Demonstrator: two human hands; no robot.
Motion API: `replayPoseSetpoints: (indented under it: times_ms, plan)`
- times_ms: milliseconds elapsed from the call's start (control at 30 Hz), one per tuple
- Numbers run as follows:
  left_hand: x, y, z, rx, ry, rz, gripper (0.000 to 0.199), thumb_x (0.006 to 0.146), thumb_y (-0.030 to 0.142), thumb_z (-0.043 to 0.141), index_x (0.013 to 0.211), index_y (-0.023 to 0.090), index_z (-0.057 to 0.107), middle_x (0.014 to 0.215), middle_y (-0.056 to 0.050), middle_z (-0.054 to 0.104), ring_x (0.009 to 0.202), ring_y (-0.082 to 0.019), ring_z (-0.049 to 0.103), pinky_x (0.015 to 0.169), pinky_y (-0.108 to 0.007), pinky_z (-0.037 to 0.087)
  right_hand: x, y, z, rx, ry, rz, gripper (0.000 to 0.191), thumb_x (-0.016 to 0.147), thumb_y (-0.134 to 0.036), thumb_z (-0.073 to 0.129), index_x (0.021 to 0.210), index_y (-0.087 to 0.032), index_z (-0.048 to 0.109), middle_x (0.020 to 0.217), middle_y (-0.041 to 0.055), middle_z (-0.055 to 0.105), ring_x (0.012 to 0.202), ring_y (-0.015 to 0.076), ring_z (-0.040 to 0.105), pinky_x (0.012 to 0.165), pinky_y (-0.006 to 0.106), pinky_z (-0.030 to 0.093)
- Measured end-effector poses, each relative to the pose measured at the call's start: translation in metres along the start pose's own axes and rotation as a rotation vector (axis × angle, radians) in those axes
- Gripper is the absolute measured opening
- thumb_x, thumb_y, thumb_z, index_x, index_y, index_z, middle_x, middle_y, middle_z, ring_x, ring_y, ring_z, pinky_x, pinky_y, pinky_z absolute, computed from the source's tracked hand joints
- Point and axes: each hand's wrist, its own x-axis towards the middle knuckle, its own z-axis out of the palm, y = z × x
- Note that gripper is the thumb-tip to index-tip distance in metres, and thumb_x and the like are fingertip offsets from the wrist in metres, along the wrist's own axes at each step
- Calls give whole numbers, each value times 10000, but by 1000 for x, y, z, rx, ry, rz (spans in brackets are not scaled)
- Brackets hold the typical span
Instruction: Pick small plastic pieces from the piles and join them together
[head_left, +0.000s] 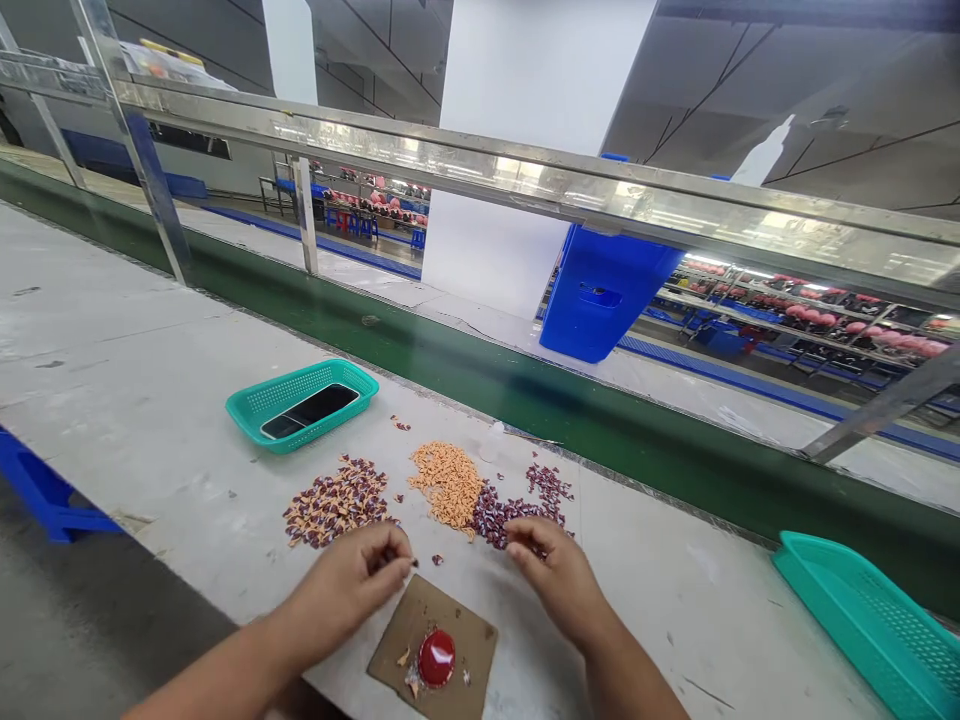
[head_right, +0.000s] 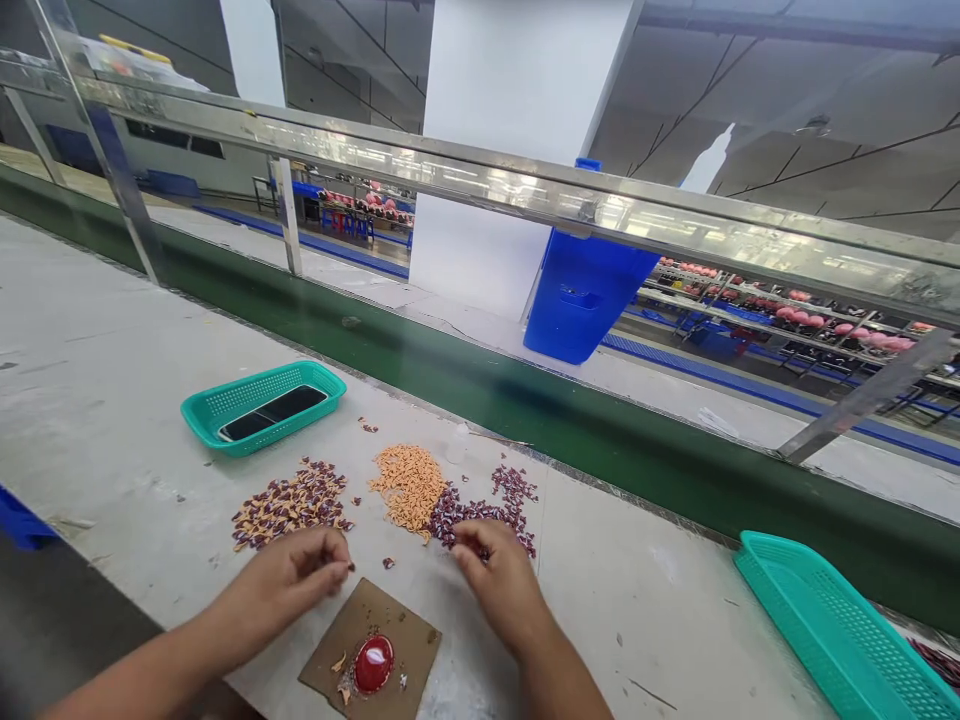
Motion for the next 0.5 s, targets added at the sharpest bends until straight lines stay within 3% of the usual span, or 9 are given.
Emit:
replayPoseSetpoints:
  times_ms: [67, 133, 233, 333, 500]
  plan:
    - [7, -5, -24, 341, 108, 43, 152, 783, 298, 455, 720, 212, 564, 736, -10, 625, 703, -183, 565, 645, -271, 396, 7, 15, -7, -120, 14, 22, 161, 806, -168, 524, 831, -221, 675, 866, 32, 681, 872, 209, 579, 794, 327, 414]
    - [14, -9, -46, 573, 135, 9, 218, 812, 317, 420, 696, 212, 573, 740, -24, 641, 713, -204, 584, 639, -280, 388, 10, 22, -8, -196, 7, 28, 160, 786, -147, 544, 748, -227, 677, 817, 26, 672, 855, 219, 564, 789, 340, 383]
    - [22, -10, -62, 714, 174, -32, 263, 836, 366, 406, 830, 204, 614, 844, -52, 671, 768, -235, 613, 629, -288, 399, 11, 22, 0, -294, 2, 35, 155, 787, -155, 554, 730, -228, 678, 820, 35, 662, 860, 229, 546, 779, 347, 348]
    - [31, -7, -57, 765, 80, 28, 262, 857, 324, 393, 929, 209, 617, 902, -49, 677, 805, -223, 623, 642, -283, 414, 10, 17, 7, -367, -8, 34, 139, 792, -167, 564, 728, -224, 674, 827, 38, 658, 868, 231, 536, 775, 342, 327]
    - [52, 1, -26, 858, -95, 186, 209, 823, 187, 448, 920, 212, 632, 970, -56, 665, 903, -219, 610, 750, -303, 430, 8, 14, 9, -426, -22, 21, 138, 801, -172, 562, 735, -227, 671, 838, 36, 656, 880, 230, 532, 779, 338, 310]
